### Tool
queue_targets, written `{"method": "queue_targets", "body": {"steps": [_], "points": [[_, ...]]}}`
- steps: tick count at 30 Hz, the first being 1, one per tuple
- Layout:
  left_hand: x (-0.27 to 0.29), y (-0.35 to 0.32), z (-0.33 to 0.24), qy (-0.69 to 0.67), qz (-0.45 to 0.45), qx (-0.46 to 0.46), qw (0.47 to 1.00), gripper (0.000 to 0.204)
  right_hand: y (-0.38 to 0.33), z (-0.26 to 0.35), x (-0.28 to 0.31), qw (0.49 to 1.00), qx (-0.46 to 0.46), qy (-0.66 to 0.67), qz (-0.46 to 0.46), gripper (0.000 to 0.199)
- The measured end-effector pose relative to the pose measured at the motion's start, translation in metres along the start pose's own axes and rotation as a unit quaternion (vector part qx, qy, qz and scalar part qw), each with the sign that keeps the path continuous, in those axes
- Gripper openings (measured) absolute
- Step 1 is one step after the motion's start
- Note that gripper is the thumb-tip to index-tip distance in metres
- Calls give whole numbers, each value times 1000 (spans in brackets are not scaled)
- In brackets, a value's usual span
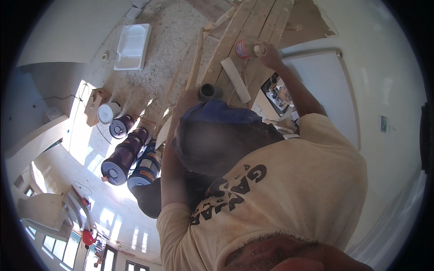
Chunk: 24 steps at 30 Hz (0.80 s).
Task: The person applies solvent to a PVC T-joint and a pipe section using an applicator, joins the two pieces together, and subsequently uses an angle grinder to cut a length of pipe.
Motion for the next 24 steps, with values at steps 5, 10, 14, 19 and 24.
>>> {"method": "queue_targets", "body": {"steps": [5,10,14,19,24], "points": [[6,15,-4,-134,-77,-12,988,52,-1,8,19,999,-43,-1,-3,40],[33,23,-37,-17,-154,44,987,57,-12,5,44,997,-77,-10,-13,44],[36,33,-24,43,-171,57,983,66,-19,5,61,994,-86,14,-59,43],[41,35,-19,103,-193,46,975,67,-35,-2,89,985,-101,88,-105,44],[48,35,-21,147,-221,38,963,66,-62,32,111,954,-146,259,-37,41]]}}
Point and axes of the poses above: each hand's wrist, its own y-axis towards the middle knuckle, its own x-axis out of the back of the hand, z = x × y, the point moved 5 cm from there along y, towards the middle knuckle, and after that the axes turned 9 degrees about -x, right-handed, at the moved point
